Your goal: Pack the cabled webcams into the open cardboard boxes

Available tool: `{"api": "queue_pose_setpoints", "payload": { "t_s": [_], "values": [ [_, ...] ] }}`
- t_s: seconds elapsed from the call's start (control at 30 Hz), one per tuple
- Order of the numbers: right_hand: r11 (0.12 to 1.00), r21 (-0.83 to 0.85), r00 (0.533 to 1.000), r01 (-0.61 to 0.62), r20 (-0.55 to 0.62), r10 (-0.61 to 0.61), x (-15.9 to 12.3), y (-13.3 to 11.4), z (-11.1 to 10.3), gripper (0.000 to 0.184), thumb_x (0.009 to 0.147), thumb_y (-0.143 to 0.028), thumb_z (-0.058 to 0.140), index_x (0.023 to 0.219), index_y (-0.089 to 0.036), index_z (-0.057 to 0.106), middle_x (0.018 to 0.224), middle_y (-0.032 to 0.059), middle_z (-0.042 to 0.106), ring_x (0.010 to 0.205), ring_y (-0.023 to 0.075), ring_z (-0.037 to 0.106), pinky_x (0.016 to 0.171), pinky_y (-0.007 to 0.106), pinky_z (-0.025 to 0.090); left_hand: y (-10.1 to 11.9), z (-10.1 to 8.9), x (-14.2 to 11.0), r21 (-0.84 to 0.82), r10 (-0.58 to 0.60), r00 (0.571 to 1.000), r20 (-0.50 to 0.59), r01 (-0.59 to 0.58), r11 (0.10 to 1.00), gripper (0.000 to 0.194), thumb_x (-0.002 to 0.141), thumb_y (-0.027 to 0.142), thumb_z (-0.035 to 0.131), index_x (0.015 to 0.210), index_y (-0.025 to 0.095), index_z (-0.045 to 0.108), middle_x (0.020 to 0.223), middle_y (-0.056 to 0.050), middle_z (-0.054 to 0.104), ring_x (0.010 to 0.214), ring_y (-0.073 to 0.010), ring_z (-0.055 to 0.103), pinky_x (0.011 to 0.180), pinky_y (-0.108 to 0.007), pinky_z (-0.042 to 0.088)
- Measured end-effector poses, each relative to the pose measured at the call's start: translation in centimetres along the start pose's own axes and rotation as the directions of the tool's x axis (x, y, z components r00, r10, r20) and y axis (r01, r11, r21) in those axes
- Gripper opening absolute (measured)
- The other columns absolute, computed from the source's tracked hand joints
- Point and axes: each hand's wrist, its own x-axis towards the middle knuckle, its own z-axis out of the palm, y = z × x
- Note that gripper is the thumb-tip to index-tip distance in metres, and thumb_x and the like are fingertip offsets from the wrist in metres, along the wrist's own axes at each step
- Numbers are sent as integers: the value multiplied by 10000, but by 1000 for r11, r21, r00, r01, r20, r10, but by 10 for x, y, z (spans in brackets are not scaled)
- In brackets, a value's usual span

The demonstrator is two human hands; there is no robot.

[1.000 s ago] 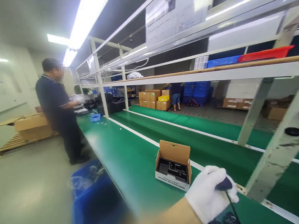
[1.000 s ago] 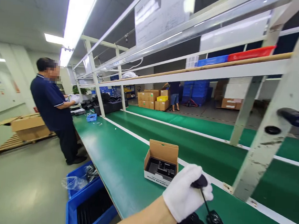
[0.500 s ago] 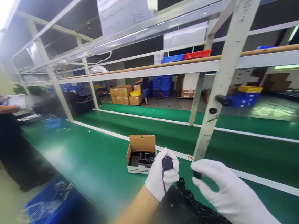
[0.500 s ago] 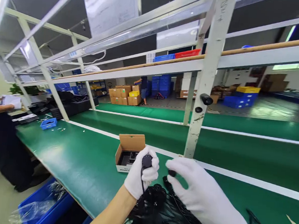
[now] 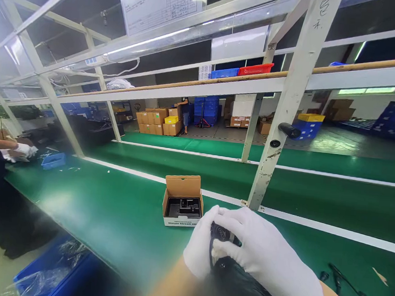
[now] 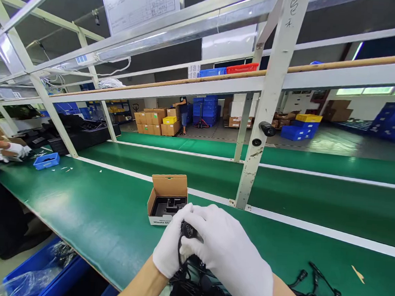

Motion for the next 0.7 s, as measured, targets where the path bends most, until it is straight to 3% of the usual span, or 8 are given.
{"api": "queue_pose_setpoints", "payload": {
  "t_s": [0.1, 0.2, 0.3, 0.37, 0.47, 0.57, 0.67, 0.7],
  "values": [
    [1000, 6, 1000, 2, -6, -2, 1, -2, 1, 218, 863, -172, 632, 1058, -268, 639, 981, 7, 638, 841, 200, 559, 721, 320, 457, 9, -1, -4, 223, 96, 992, 85, -113, 968, 321, 934, 433, 473, 826, 166, 616, 795, -3, 581, 728, -101, 521, 644, -202, 421],
    [999, -47, 999, 5, -33, -7, 7, -5, 3, 235, 855, -230, 667, 1085, -260, 627, 1006, 17, 644, 857, 213, 570, 727, 337, 462, 21, 3, -17, 606, 269, 959, 83, -263, 751, 355, 978, 443, 371, 1019, 197, 625, 1041, -51, 632, 965, -167, 567, 837, -271, 459],
    [983, -183, 994, 11, -106, -30, 21, -12, 6, 131, 836, -167, 642, 961, -205, 650, 868, 36, 639, 752, 221, 555, 665, 354, 442, 32, 12, -38, 821, 311, 950, 10, -185, 540, 581, 958, 584, 328, 1443, 265, 345, 1504, -75, 397, 1369, -221, 370, 1147, -353, 282],
    [981, -180, 982, 67, -161, -97, 32, -20, 7, 144, 840, -102, 590, 932, -196, 649, 840, 37, 636, 728, 210, 544, 662, 347, 437, 42, 14, -52, 867, 334, 943, 9, -173, 467, 686, 938, 634, 308, 1521, 302, 162, 1610, -33, 217, 1466, -207, 213, 1213, -347, 161],
    [989, 9, 971, 149, -188, -145, 43, -32, 5, 247, 840, -132, 639, 1062, -237, 618, 984, 16, 657, 843, 189, 570, 740, 315, 463, 66, -4, -61, 824, 408, 910, 78, -290, 488, 619, 949, 630, 234, 1477, 312, 292, 1483, -50, 428, 1363, -205, 386, 1160, -355, 288],
    [980, 115, 971, 162, -194, -138, 50, -41, 3, 311, 809, -140, 678, 1080, -259, 584, 1055, 0, 647, 904, 167, 583, 778, 288, 477, 90, -50, -48, 757, 397, 916, 61, -301, 580, 617, 943, 644, 242, 1284, 224, 538, 1100, -79, 631, 1056, -206, 568, 1019, -376, 409],
    [967, 137, 959, 216, -217, -183, 56, -49, 4, 356, 811, -142, 666, 1126, -264, 555, 1100, 14, 631, 926, 161, 591, 795, 282, 493, 98, -105, -25, 540, 140, 990, -24, -105, 835, 658, 863, 716, 410, 1098, 140, 621, 939, -75, 633, 888, -175, 575, 886, -329, 438],
    [963, 144, 958, 227, -211, -194, 59, -52, 5, 346, 826, -156, 658, 1135, -269, 550, 1108, 17, 627, 929, 160, 594, 795, 281, 499, 96, -120, -19, 495, 62, 998, -32, -38, 868, 680, 837, 738, 436, 1046, 120, 630, 877, -71, 629, 826, -168, 574, 829, -317, 444]
  ]
}}
